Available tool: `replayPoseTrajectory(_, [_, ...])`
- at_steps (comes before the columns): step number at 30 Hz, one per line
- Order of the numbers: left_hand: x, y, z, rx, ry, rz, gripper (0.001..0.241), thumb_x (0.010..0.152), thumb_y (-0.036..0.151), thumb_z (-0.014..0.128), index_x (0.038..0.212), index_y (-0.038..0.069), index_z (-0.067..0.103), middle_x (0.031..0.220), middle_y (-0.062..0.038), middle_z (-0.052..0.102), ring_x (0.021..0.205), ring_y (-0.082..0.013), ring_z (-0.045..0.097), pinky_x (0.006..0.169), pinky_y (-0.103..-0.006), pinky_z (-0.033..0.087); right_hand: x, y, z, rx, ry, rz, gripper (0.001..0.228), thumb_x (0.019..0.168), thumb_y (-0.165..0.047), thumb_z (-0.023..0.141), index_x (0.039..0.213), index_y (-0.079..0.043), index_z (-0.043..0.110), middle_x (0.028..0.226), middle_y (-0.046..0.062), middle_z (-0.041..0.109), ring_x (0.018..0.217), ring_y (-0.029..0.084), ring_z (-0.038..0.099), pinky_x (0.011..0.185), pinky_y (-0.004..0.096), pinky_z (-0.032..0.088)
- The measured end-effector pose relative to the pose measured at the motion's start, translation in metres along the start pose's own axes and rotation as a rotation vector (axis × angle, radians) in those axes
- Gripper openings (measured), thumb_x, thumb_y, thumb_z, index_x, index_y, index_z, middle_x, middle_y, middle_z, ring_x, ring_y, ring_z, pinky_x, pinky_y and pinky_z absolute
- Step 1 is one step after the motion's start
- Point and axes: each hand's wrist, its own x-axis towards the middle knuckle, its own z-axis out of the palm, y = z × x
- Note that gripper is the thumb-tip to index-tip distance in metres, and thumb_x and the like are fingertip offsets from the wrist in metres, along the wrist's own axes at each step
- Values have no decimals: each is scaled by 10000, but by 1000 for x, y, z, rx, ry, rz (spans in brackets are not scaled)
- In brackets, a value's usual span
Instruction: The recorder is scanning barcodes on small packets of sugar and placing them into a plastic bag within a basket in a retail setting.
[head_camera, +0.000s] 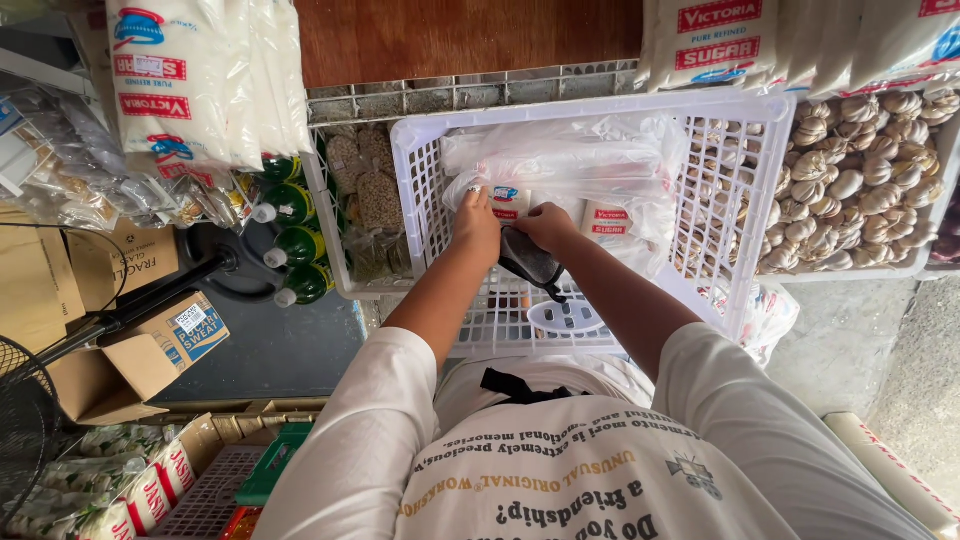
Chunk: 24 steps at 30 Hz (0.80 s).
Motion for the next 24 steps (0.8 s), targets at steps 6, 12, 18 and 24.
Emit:
replayPoseTrajectory(6, [-43, -36, -63, -91, -115, 120, 555, 922, 396, 571, 1384, 93, 636, 1606, -168, 394, 1544, -336, 187, 1203, -491, -4, -17, -9, -3, 240, -42, 24, 475, 853, -329, 762, 1218, -38, 672, 1040, 144, 742, 876, 214, 716, 770, 364, 577])
replayPoseTrajectory(12, [-42, -38, -58, -141, 19, 81, 498, 922, 383, 593, 1304, 85, 706, 1506, -161, 541, 1516, -353, 287, 1222, -475, 70, -22, -14, -20, 369, -121, 12, 549, 856, -250, 754, 1353, -122, 559, 1076, 104, 731, 900, 190, 712, 776, 350, 583])
replayPoseTrajectory(18, [-18, -33, -25, -288, 148, 84, 305, 907, 243, 615, 1119, 104, 785, 1296, -125, 681, 1397, -327, 459, 1134, -431, 305, -42, -16, -62, 474, -162, 18, 388, 909, -205, 701, 1294, -166, 672, 1047, 96, 746, 835, 178, 698, 732, 347, 579])
replayPoseTrajectory(24, [-36, -50, -58, -352, 346, 142, 182, 866, 95, 635, 947, 84, 797, 1078, -104, 732, 1131, -290, 645, 986, -414, 475, -40, 38, -104, 520, -259, 55, 258, 963, -227, 631, 1066, -9, 721, 937, 147, 711, 747, 250, 698, 651, 413, 586])
